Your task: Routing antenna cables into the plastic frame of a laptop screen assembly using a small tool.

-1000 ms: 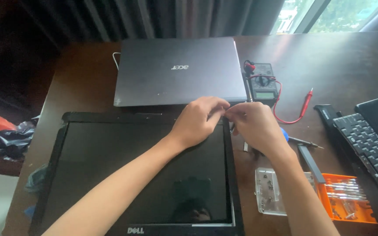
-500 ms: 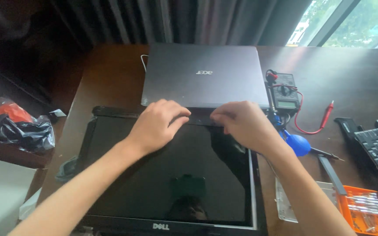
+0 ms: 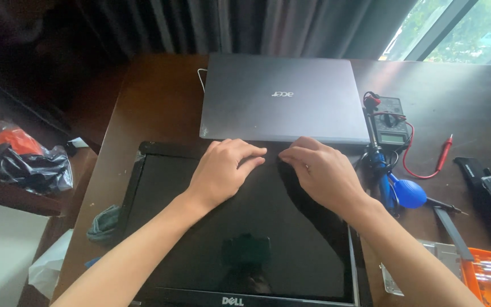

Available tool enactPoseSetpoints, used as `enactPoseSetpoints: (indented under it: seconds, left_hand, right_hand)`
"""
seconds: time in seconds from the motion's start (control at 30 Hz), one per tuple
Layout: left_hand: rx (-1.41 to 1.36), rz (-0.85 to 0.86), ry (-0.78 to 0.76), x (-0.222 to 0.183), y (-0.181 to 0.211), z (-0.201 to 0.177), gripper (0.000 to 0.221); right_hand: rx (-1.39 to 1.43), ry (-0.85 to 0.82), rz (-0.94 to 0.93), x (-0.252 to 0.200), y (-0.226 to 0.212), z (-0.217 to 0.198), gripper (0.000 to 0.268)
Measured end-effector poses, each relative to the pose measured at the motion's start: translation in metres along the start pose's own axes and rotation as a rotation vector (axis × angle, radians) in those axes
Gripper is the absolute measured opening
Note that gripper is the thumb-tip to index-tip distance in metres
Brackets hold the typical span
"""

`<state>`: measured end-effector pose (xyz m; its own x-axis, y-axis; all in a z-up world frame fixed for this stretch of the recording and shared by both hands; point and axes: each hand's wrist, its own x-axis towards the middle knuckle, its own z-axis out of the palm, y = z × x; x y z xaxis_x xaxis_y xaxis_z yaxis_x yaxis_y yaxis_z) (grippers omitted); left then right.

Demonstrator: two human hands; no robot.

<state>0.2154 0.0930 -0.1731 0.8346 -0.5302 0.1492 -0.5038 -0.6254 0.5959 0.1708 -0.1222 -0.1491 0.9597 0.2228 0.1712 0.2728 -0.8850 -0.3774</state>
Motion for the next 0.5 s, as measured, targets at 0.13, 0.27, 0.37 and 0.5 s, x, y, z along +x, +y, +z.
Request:
enactPoseSetpoints:
  seconds: [0.13,0.27,0.37,0.5]
  left_hand:
    - [-0.024,0.011,0.009,-0.002,0.0,-0.001,0.029]
    - [-0.017,0.014,0.011,-0.002,-0.001,-0.001,0.028]
    - [-0.014,0.016,0.014,-0.002,-0.001,-0.001,0.028]
    - [-0.016,0.009,0.011,-0.003,0.0,0.0,0.028]
  right_hand:
    - [-0.117,0.02,-0.058,-0.005,-0.004,0.004,0.02]
    - [-0.225,0.03,-0.12,-0.012,-0.001,0.009,0.02]
    - [-0.315,0.053,-0.186,-0.014,0.003,0.013,0.019]
    - [-0.312,0.05,-0.213,-0.014,0.001,0.009,0.019]
